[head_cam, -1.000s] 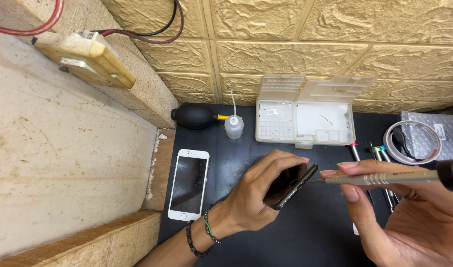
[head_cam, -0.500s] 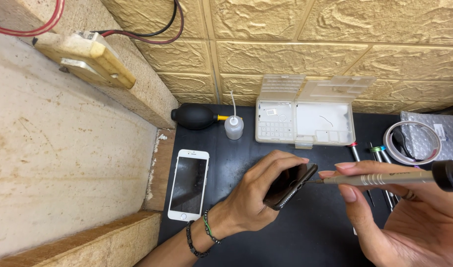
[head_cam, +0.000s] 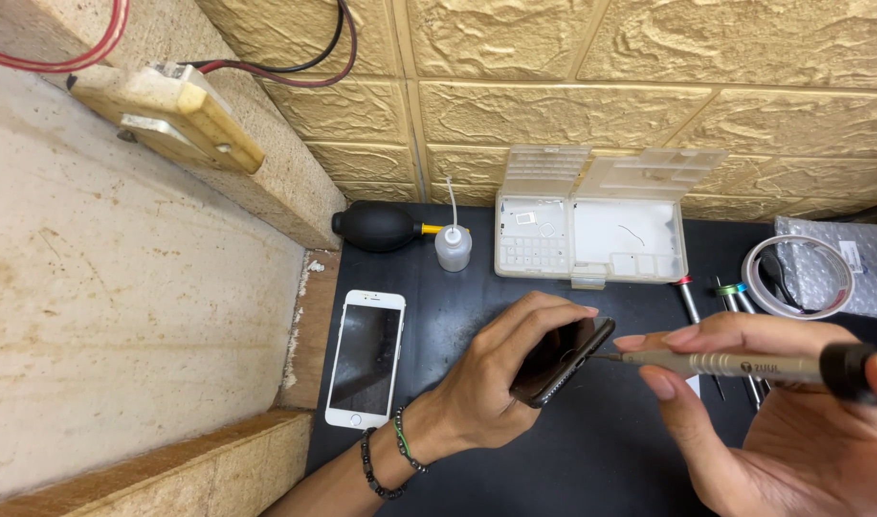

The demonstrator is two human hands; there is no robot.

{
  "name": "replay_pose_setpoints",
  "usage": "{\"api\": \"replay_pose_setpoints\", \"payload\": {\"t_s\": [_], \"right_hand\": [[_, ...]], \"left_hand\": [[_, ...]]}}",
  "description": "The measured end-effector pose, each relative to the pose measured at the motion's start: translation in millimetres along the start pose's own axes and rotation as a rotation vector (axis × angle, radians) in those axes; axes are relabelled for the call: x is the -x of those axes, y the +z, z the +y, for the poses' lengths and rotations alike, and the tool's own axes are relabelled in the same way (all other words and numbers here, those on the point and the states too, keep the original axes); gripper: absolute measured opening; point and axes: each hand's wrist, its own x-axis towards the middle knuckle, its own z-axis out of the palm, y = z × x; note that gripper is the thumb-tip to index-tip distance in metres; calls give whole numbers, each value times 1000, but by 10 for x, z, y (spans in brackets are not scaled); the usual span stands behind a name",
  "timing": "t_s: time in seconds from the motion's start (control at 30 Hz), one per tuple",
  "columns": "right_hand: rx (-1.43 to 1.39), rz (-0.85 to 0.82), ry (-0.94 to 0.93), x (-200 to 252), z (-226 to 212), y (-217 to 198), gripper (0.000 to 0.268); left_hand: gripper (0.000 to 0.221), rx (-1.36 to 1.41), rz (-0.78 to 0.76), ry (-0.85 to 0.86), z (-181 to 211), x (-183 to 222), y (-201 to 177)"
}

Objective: The person uses a screwdriver to remove screws from the bottom of a white smartphone and then closes the device. They then pick up a black smartphone and use the screwdriver to remove screws from its bottom edge.

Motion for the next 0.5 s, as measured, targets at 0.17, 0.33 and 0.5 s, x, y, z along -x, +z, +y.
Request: {"api": "replay_pose_setpoints", "payload": {"t_s": [0.17, 0.33, 0.5], "right_hand": [[35, -11, -71, -32, -5, -9, 74], [69, -33, 82, -75, -70, -17, 18], [73, -34, 92, -68, -52, -28, 19]], "left_hand": [[40, -1, 7, -8, 2, 3, 8], [38, 3, 9, 7, 1, -1, 6], [36, -4, 12, 9, -5, 1, 11]]}}
